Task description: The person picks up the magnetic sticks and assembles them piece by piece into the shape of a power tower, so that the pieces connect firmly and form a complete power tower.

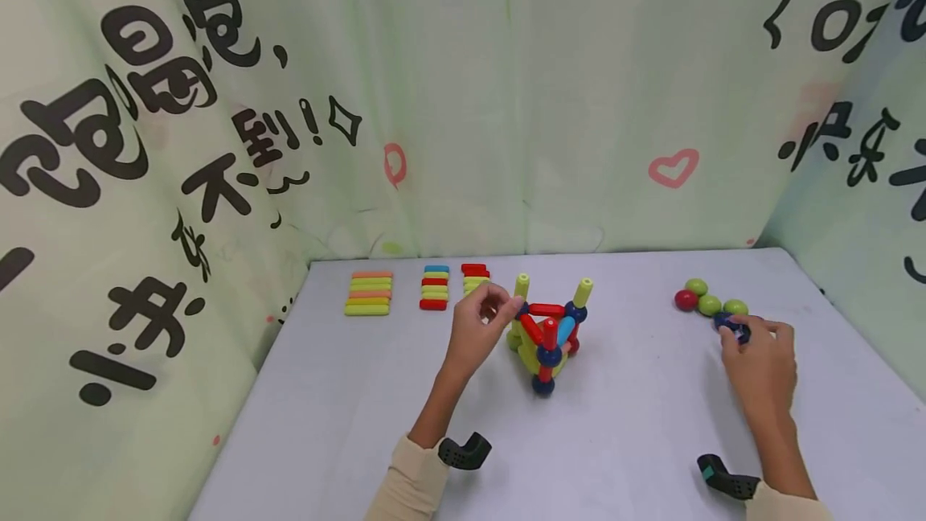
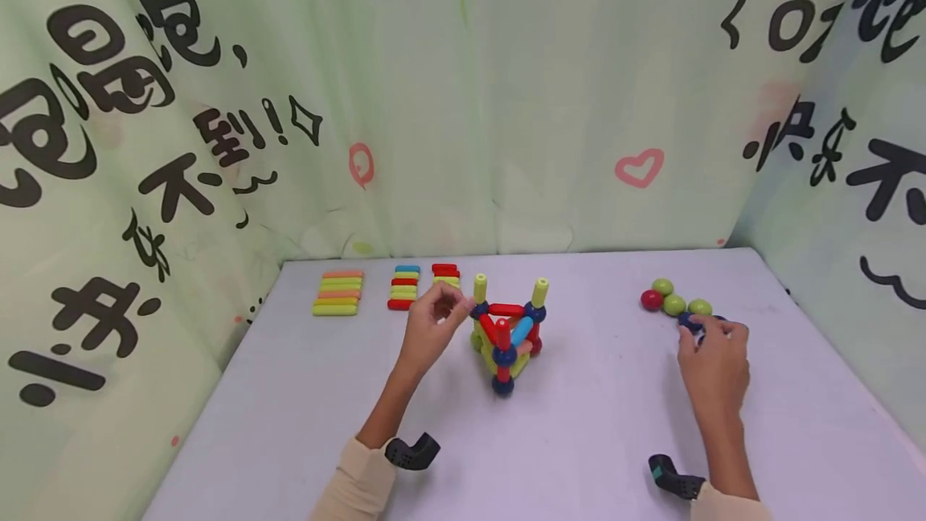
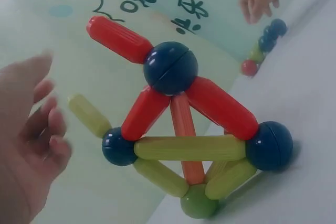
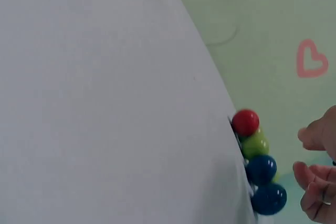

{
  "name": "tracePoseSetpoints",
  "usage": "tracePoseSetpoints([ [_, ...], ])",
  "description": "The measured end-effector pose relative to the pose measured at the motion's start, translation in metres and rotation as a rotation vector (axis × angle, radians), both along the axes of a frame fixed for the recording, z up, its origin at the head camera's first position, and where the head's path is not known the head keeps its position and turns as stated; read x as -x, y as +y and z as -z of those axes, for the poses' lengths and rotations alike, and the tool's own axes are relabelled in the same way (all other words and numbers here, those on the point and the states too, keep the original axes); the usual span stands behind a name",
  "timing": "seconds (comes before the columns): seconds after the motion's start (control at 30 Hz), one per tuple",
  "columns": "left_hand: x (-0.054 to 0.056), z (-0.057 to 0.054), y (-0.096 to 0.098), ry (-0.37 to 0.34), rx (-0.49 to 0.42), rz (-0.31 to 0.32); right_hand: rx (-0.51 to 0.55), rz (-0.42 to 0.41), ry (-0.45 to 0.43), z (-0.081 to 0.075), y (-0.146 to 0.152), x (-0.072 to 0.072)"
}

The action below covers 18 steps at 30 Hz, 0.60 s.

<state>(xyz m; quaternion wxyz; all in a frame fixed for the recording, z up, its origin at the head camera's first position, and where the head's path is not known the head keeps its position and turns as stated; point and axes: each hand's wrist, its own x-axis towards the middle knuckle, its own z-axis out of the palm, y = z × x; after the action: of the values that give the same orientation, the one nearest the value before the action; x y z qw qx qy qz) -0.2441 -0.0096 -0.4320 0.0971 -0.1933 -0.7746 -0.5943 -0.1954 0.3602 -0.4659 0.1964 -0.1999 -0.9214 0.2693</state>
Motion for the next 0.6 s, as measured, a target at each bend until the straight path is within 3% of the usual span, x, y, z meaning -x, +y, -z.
tracePoseSetpoints([
  [0.07,0.004,0.004,0.0,-0.01,0.003,-0.076,-0.019,0.013,-0.111,0.003,0.014,-0.003],
  [0.13,0.007,0.009,0.0,-0.059,0.042,-0.085,-0.044,0.003,-0.184,0.006,0.024,-0.004],
  [0.3,0.016,0.022,0.002,-0.211,0.115,0.056,-0.073,-0.031,-0.263,0.012,0.032,-0.002],
  [0.47,0.017,0.025,0.003,-0.251,0.142,0.096,-0.092,-0.123,-0.281,0.006,0.017,-0.002],
  [0.6,0.017,0.025,0.002,-0.245,0.164,0.084,-0.064,-0.292,-0.152,-0.013,-0.01,-0.003],
])
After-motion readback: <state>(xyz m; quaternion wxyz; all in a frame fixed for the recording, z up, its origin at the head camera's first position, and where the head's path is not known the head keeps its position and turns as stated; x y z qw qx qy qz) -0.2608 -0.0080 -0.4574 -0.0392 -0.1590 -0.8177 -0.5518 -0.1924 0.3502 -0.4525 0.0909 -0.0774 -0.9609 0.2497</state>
